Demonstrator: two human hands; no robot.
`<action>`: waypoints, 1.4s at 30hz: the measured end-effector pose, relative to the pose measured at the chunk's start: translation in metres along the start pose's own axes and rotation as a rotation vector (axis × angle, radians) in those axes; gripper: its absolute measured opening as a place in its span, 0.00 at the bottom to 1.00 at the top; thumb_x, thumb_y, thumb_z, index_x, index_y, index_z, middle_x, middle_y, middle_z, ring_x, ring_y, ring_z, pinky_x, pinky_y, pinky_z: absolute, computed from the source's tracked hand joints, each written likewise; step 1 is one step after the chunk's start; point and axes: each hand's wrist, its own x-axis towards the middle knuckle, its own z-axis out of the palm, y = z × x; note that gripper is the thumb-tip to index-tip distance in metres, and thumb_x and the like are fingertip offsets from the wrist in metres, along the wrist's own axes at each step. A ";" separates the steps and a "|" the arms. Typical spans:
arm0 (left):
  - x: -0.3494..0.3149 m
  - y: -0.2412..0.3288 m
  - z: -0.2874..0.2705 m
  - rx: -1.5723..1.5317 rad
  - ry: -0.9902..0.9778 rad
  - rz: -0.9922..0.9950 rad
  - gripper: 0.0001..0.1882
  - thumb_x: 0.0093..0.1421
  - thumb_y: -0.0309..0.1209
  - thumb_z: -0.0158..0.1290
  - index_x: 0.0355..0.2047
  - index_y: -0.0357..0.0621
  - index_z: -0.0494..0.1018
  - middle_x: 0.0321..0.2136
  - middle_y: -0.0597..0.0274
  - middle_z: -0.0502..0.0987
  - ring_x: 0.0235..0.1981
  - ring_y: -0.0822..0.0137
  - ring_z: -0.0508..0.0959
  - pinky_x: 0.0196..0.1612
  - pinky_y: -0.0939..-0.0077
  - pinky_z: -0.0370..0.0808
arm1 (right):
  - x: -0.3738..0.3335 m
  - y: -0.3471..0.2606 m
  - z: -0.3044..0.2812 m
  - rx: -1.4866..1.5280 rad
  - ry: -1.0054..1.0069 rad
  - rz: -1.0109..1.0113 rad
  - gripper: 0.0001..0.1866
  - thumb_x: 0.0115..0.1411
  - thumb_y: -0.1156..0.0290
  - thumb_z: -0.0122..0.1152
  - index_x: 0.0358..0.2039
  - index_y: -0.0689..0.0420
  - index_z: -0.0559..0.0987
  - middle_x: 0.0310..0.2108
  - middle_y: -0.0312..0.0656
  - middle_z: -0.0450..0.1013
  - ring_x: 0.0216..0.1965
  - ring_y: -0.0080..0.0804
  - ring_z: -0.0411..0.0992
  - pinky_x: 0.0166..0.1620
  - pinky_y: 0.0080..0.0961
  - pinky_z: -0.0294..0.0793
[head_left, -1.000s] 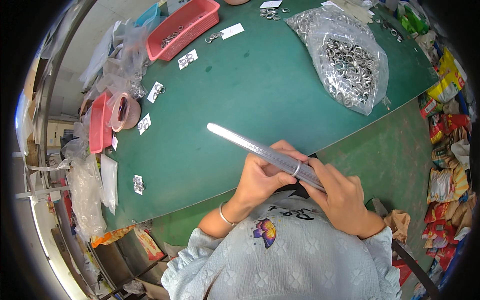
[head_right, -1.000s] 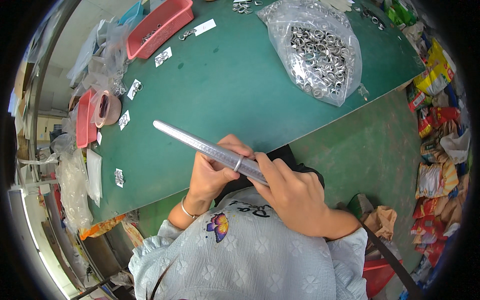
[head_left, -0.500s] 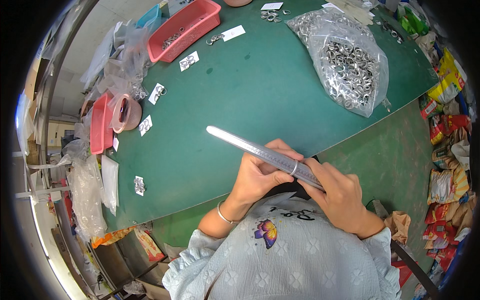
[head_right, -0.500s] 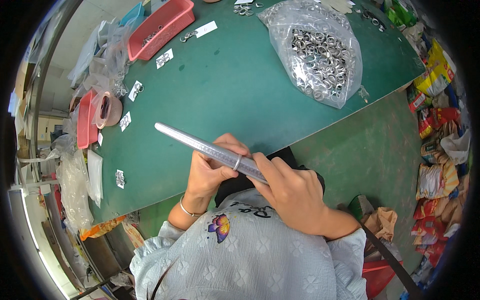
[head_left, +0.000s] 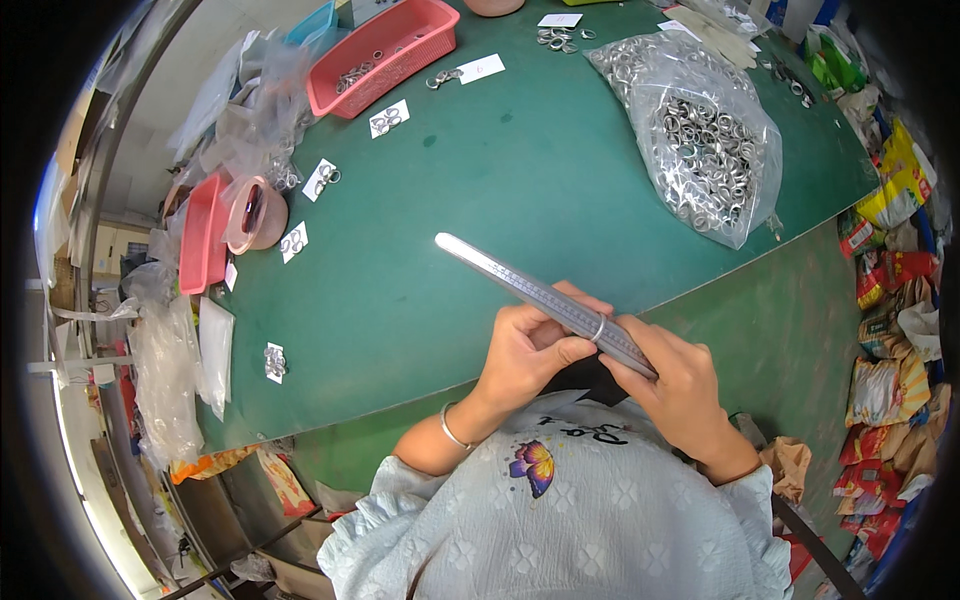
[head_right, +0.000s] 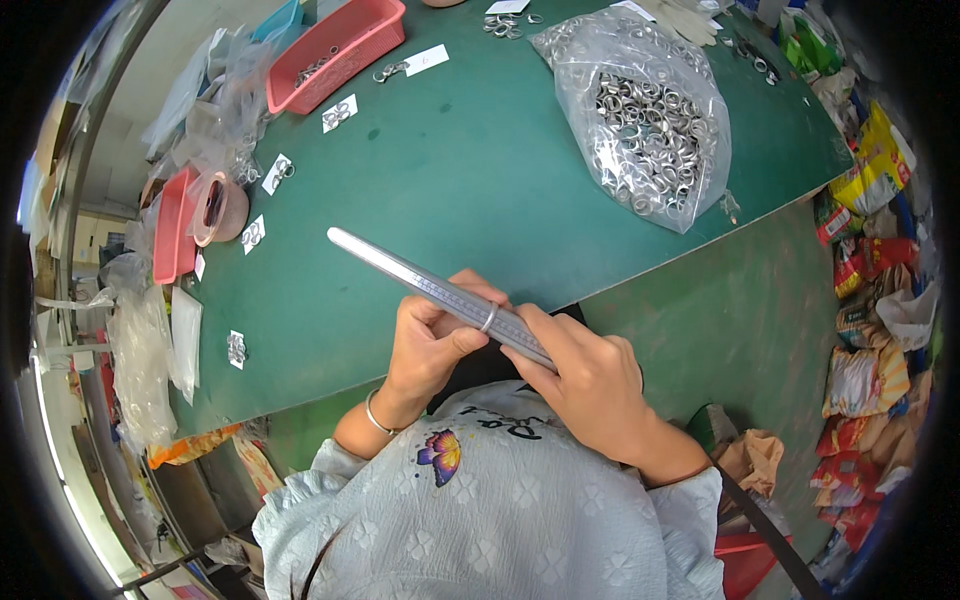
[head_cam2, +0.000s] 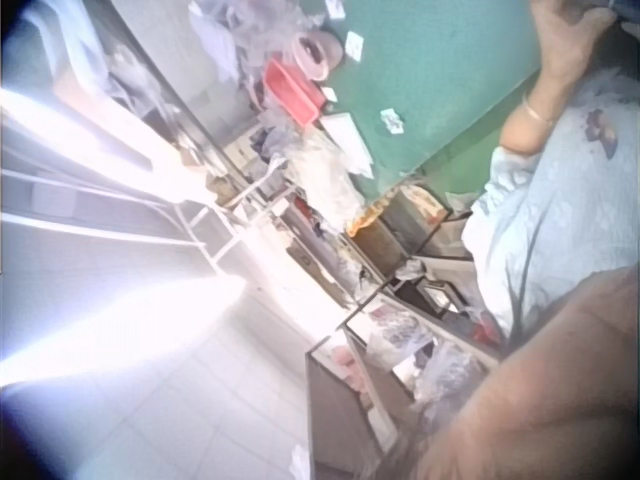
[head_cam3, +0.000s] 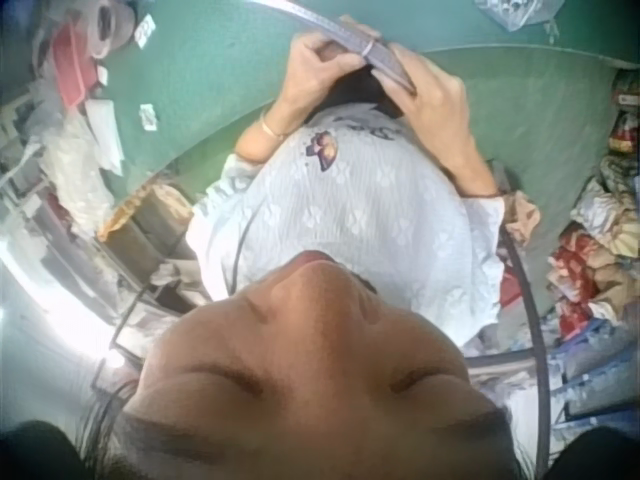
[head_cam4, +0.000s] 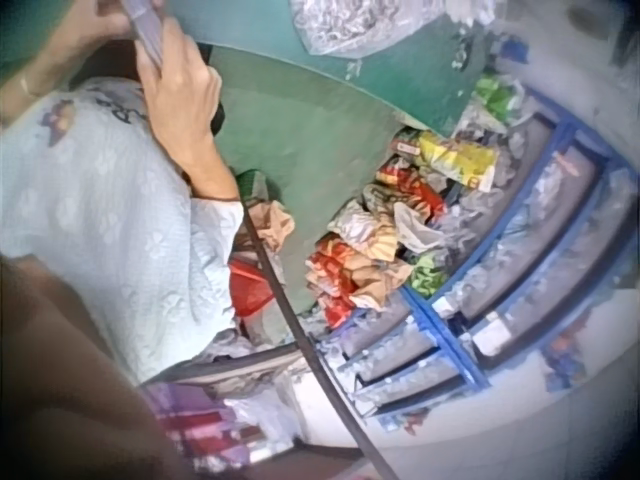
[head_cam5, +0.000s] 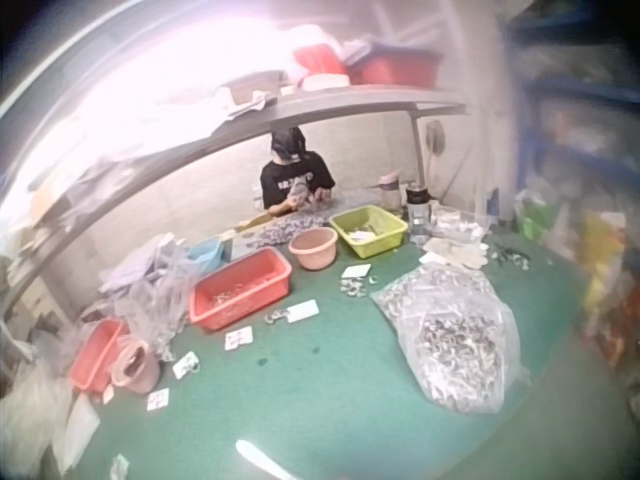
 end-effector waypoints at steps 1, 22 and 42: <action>-0.001 -0.001 -0.001 0.008 -0.022 0.026 0.14 0.53 0.20 0.55 0.40 0.28 0.71 0.39 0.55 0.70 0.41 0.65 0.72 0.47 0.71 0.71 | 0.000 0.000 0.000 -0.031 0.002 -0.002 0.16 0.50 0.70 0.62 0.39 0.59 0.72 0.22 0.42 0.70 0.18 0.42 0.69 0.19 0.32 0.67; -0.010 -0.003 0.008 -0.114 0.158 0.012 0.12 0.55 0.24 0.53 0.39 0.31 0.71 0.38 0.60 0.71 0.41 0.69 0.71 0.48 0.71 0.68 | 0.010 0.002 0.007 -0.209 -0.036 -0.041 0.14 0.46 0.72 0.64 0.35 0.57 0.74 0.21 0.44 0.71 0.18 0.44 0.70 0.19 0.33 0.67; 0.009 -0.008 -0.009 0.016 0.096 0.046 0.12 0.56 0.23 0.52 0.41 0.32 0.71 0.39 0.59 0.71 0.42 0.70 0.72 0.47 0.74 0.69 | 0.042 0.027 -0.005 0.487 -0.518 0.386 0.08 0.55 0.69 0.58 0.31 0.60 0.73 0.13 0.32 0.62 0.12 0.17 0.61 0.15 0.18 0.59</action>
